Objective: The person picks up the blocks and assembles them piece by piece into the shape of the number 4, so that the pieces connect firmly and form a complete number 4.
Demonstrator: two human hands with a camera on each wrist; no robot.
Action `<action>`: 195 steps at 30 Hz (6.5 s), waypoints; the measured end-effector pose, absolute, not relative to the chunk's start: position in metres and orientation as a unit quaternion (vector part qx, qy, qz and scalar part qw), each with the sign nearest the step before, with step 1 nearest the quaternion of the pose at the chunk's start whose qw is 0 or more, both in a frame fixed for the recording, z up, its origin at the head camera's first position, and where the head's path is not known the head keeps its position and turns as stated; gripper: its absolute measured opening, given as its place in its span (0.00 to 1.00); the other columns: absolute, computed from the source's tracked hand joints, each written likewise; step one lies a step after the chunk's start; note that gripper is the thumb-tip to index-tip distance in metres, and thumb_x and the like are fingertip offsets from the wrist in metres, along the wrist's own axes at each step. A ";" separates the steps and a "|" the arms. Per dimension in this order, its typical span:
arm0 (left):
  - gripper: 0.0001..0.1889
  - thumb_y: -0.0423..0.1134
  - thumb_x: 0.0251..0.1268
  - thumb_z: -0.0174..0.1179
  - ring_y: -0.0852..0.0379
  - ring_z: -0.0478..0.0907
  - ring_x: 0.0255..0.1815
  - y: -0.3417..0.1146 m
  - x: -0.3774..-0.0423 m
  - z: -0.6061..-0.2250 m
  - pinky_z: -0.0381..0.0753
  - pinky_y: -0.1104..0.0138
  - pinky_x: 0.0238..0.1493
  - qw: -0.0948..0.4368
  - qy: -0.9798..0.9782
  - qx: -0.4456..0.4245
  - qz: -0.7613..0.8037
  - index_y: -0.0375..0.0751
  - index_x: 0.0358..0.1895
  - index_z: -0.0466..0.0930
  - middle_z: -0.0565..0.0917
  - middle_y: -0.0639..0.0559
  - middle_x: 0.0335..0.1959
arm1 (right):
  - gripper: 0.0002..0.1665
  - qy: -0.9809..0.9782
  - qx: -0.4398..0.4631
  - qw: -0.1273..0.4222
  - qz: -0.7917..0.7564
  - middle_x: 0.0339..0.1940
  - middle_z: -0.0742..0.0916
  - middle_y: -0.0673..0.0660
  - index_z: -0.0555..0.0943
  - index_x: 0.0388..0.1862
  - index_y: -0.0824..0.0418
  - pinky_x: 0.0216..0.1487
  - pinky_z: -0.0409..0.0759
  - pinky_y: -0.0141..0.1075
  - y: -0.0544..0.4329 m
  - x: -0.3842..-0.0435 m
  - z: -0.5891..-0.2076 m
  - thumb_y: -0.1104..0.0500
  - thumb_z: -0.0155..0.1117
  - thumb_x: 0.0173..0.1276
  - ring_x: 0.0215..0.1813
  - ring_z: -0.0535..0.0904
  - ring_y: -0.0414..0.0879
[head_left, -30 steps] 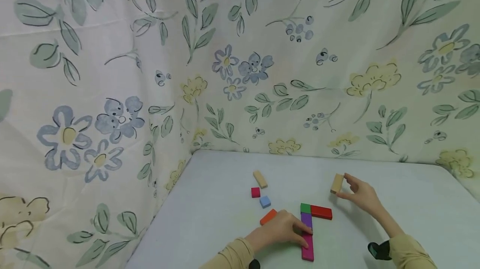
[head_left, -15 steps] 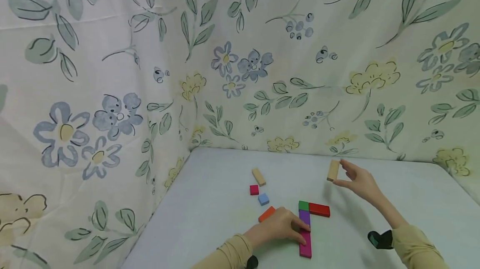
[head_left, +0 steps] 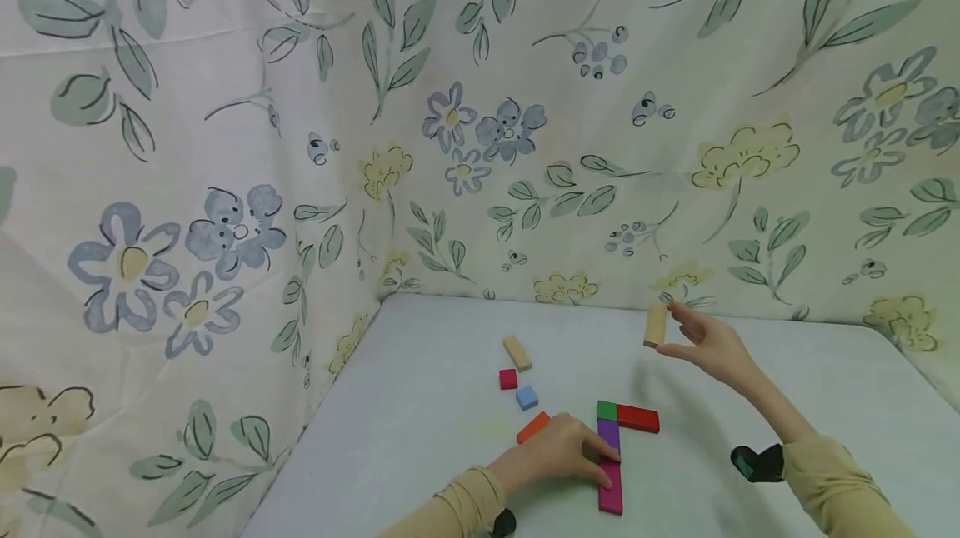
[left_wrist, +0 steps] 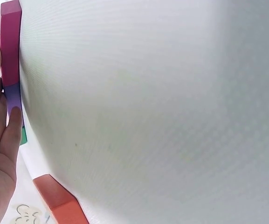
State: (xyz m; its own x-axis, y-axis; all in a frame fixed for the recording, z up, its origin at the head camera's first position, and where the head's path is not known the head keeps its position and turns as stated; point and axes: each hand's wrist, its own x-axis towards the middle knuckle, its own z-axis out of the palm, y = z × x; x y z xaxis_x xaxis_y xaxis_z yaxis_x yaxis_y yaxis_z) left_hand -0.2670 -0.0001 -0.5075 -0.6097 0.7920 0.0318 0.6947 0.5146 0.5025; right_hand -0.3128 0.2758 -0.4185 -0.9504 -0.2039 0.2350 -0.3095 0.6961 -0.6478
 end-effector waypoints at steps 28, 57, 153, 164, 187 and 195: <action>0.18 0.49 0.53 0.68 0.80 0.69 0.28 0.001 -0.269 -0.509 0.67 0.82 0.26 0.114 0.863 0.429 0.241 0.59 0.50 0.84 0.86 0.68 0.42 | 0.50 -0.880 0.226 0.024 0.418 0.69 0.69 0.72 0.61 0.70 0.71 0.57 0.72 0.47 0.241 -0.317 -0.431 0.54 0.74 0.54 0.67 0.67 0.67; 0.18 0.48 0.56 0.66 0.82 0.69 0.27 0.000 -0.264 -0.506 0.68 0.83 0.25 0.111 0.863 0.435 0.233 0.59 0.52 0.83 0.86 0.68 0.43 | 0.50 -0.899 0.173 -0.028 0.401 0.67 0.71 0.72 0.63 0.68 0.71 0.54 0.78 0.46 0.224 -0.322 -0.490 0.52 0.74 0.53 0.64 0.71 0.67; 0.18 0.51 0.54 0.67 0.84 0.66 0.26 0.000 -0.267 -0.509 0.63 0.84 0.21 0.075 0.860 0.456 0.216 0.60 0.50 0.84 0.86 0.68 0.42 | 0.45 -0.902 0.165 -0.055 0.395 0.66 0.70 0.74 0.64 0.68 0.72 0.56 0.76 0.49 0.220 -0.315 -0.508 0.51 0.70 0.58 0.64 0.69 0.69; 0.18 0.50 0.53 0.68 0.80 0.67 0.26 -0.002 -0.266 -0.507 0.65 0.82 0.23 0.108 0.863 0.434 0.235 0.60 0.50 0.84 0.86 0.68 0.44 | 0.38 -0.904 0.171 -0.008 0.392 0.62 0.75 0.73 0.67 0.65 0.74 0.53 0.79 0.46 0.221 -0.302 -0.490 0.53 0.65 0.64 0.60 0.75 0.66; 0.18 0.48 0.54 0.68 0.79 0.68 0.27 -0.001 -0.264 -0.501 0.67 0.82 0.26 0.117 0.861 0.433 0.240 0.57 0.50 0.84 0.87 0.67 0.41 | 0.34 -0.914 0.121 0.080 0.379 0.56 0.81 0.69 0.74 0.61 0.68 0.48 0.81 0.44 0.227 -0.282 -0.450 0.48 0.66 0.63 0.55 0.79 0.64; 0.18 0.49 0.53 0.68 0.79 0.68 0.28 0.000 -0.265 -0.504 0.67 0.82 0.26 0.112 0.866 0.429 0.232 0.59 0.50 0.84 0.86 0.68 0.43 | 0.32 -0.907 0.129 0.089 0.390 0.56 0.82 0.67 0.75 0.61 0.67 0.48 0.81 0.43 0.228 -0.272 -0.440 0.49 0.66 0.63 0.56 0.80 0.62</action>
